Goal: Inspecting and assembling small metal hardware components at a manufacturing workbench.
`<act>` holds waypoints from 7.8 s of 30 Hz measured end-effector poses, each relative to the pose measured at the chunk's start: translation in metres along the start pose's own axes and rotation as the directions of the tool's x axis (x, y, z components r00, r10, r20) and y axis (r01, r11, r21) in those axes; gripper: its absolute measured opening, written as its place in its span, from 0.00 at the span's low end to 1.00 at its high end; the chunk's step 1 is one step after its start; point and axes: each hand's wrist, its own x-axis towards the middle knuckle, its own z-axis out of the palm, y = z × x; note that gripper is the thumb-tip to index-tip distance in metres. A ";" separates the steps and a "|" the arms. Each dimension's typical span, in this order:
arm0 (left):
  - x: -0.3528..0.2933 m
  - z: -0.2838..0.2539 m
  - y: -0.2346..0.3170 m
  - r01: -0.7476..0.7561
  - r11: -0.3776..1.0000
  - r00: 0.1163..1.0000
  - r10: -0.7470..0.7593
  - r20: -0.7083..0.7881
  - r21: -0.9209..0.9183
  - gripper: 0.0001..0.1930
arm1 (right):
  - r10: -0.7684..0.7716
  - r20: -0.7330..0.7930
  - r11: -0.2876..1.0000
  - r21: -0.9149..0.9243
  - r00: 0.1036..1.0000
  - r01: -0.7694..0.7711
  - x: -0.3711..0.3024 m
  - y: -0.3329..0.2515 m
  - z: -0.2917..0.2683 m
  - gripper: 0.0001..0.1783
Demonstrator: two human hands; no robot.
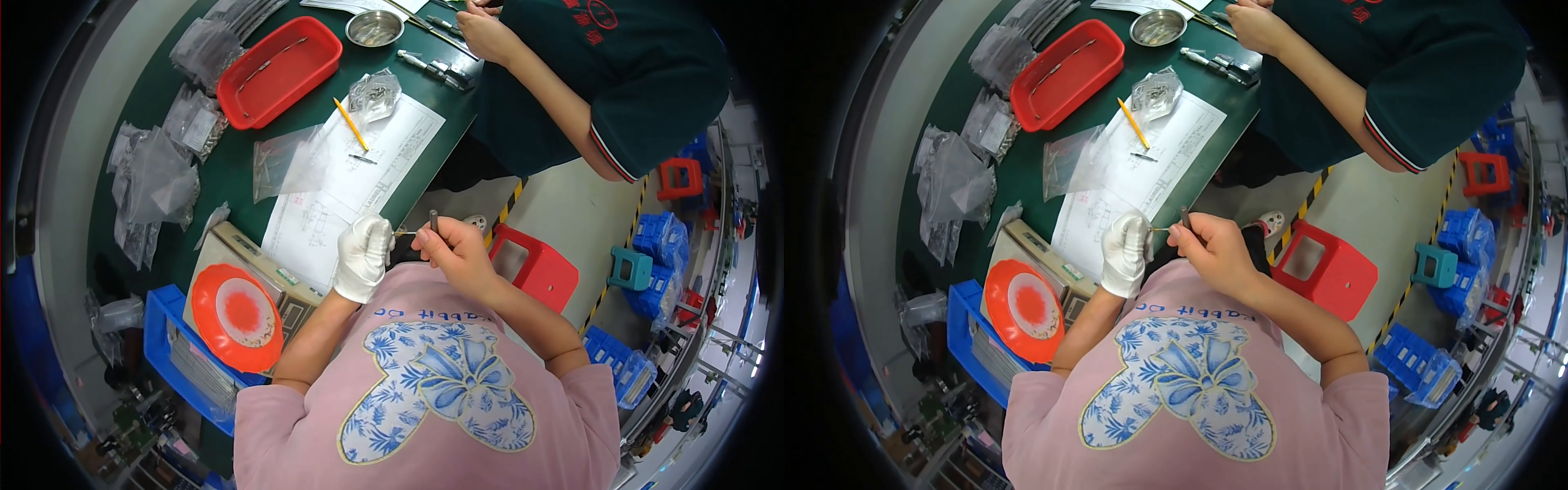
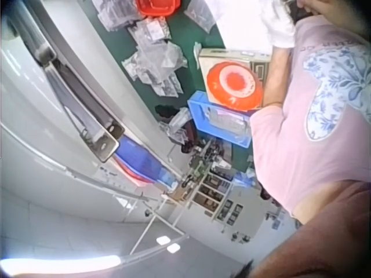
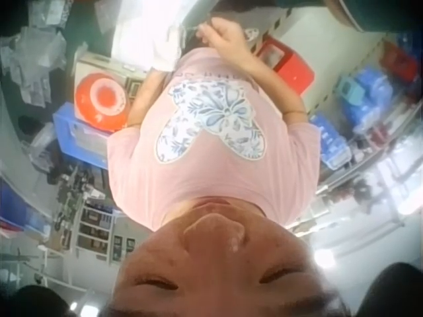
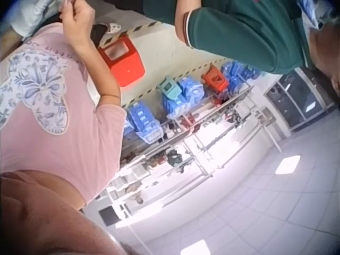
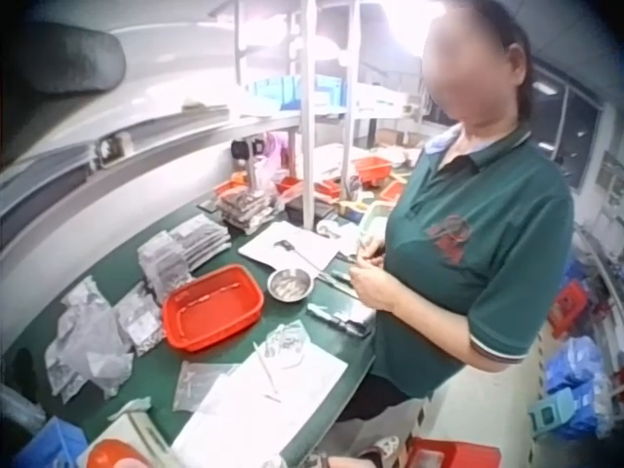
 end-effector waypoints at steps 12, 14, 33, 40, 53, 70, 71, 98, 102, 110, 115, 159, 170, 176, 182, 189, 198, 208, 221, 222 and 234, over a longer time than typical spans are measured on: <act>0.004 0.005 0.009 0.073 0.997 0.997 -0.073 -0.001 -0.033 0.20 | -0.136 -0.011 0.982 -0.135 0.991 0.133 0.005 0.003 -0.002 0.09; 0.004 -0.001 0.011 0.193 0.977 0.981 -0.192 0.023 -0.086 0.20 | -0.290 0.019 0.917 -0.279 0.957 0.284 0.008 0.002 -0.005 0.08; 0.009 -0.008 0.006 0.471 0.749 0.881 -0.371 0.294 -0.465 0.21 | -0.697 0.212 0.421 -0.652 0.685 0.630 0.020 0.004 -0.009 0.05; 0.003 0.000 0.008 0.264 0.922 0.964 -0.255 0.072 -0.283 0.14 | -0.519 0.143 0.653 -0.570 0.843 0.499 0.015 0.005 -0.010 0.04; -0.002 0.000 0.003 0.253 0.928 0.968 -0.245 0.063 -0.275 0.13 | -0.454 0.138 0.716 -0.532 0.880 0.453 0.012 0.008 -0.007 0.03; -0.001 -0.011 0.013 0.479 0.831 0.876 -0.436 0.206 -0.281 0.22 | -0.741 0.296 0.319 -0.635 0.603 0.704 0.020 0.003 -0.012 0.13; -0.001 -0.009 0.014 0.479 0.831 0.876 -0.436 0.205 -0.282 0.22 | -0.741 0.297 0.319 -0.634 0.603 0.704 0.020 0.004 -0.013 0.13; 0.001 -0.011 0.007 0.462 0.852 0.887 -0.443 0.130 -0.247 0.19 | -0.770 0.329 0.166 -0.724 0.546 0.669 0.023 0.010 -0.010 0.11; 0.001 -0.008 0.003 0.471 0.816 0.882 -0.438 0.173 -0.336 0.19 | -0.777 0.336 0.147 -0.725 0.533 0.672 0.023 0.015 -0.011 0.10; -0.002 -0.002 -0.007 0.328 0.851 0.940 -0.339 0.047 -0.411 0.11 | -0.684 0.276 0.352 -0.685 0.675 0.638 0.025 0.013 -0.014 0.13; -0.002 -0.005 -0.010 0.333 0.646 0.920 -0.381 0.088 -0.687 0.10 | -0.640 0.169 0.547 -0.584 0.750 0.599 0.026 0.019 -0.013 0.13; 0.053 -0.034 -0.076 -0.026 0.538 0.907 0.367 -0.207 0.842 0.09 | -0.679 0.132 0.459 -0.691 0.722 0.558 0.011 0.024 -0.025 0.11; 0.059 -0.058 -0.125 0.006 0.347 0.964 0.248 -0.098 0.938 0.06 | -0.648 0.014 0.525 -0.716 0.761 0.460 0.003 0.029 -0.047 0.11; 0.054 -0.058 -0.049 0.014 0.894 0.757 -0.302 -0.580 -0.448 0.08 | -0.524 -0.091 0.682 -0.640 0.847 0.354 -0.002 0.036 -0.047 0.10; 0.063 -0.061 -0.027 -0.089 0.448 0.887 -0.370 -0.275 -0.890 0.10 | -0.450 -0.066 0.715 -0.624 0.891 0.315 -0.003 0.049 -0.045 0.10; 0.037 -0.073 0.028 -0.260 0.960 0.478 0.217 -0.851 0.099 0.08 | -0.468 -0.087 0.707 -0.634 0.879 0.314 0.004 0.049 -0.055 0.08; 0.025 -0.039 -0.121 0.141 0.504 0.939 0.205 -0.277 0.852 0.05 | -0.486 -0.032 0.685 -0.634 0.873 0.358 0.012 0.046 -0.050 0.09; 0.002 -0.052 -0.036 -0.093 0.466 0.764 -0.533 -0.364 -0.880 0.10 | -0.426 -0.059 0.728 -0.614 0.903 0.303 0.003 0.061 -0.054 0.08; 0.107 -0.084 -0.048 -0.182 0.581 0.722 -0.469 -0.509 -0.793 0.05 | -0.340 -0.130 0.752 -0.633 0.932 0.186 -0.004 0.067 -0.058 0.08; 0.132 -0.096 -0.036 -0.253 0.671 0.736 -0.334 -0.589 -0.697 0.04 | -0.349 -0.132 0.748 -0.636 0.928 0.190 -0.006 0.065 -0.059 0.08; 0.195 -0.105 -0.072 0.000 0.872 0.803 0.292 -0.520 0.489 0.11 | -0.333 -0.347 0.760 -0.649 0.877 0.032 -0.041 0.083 -0.074 0.06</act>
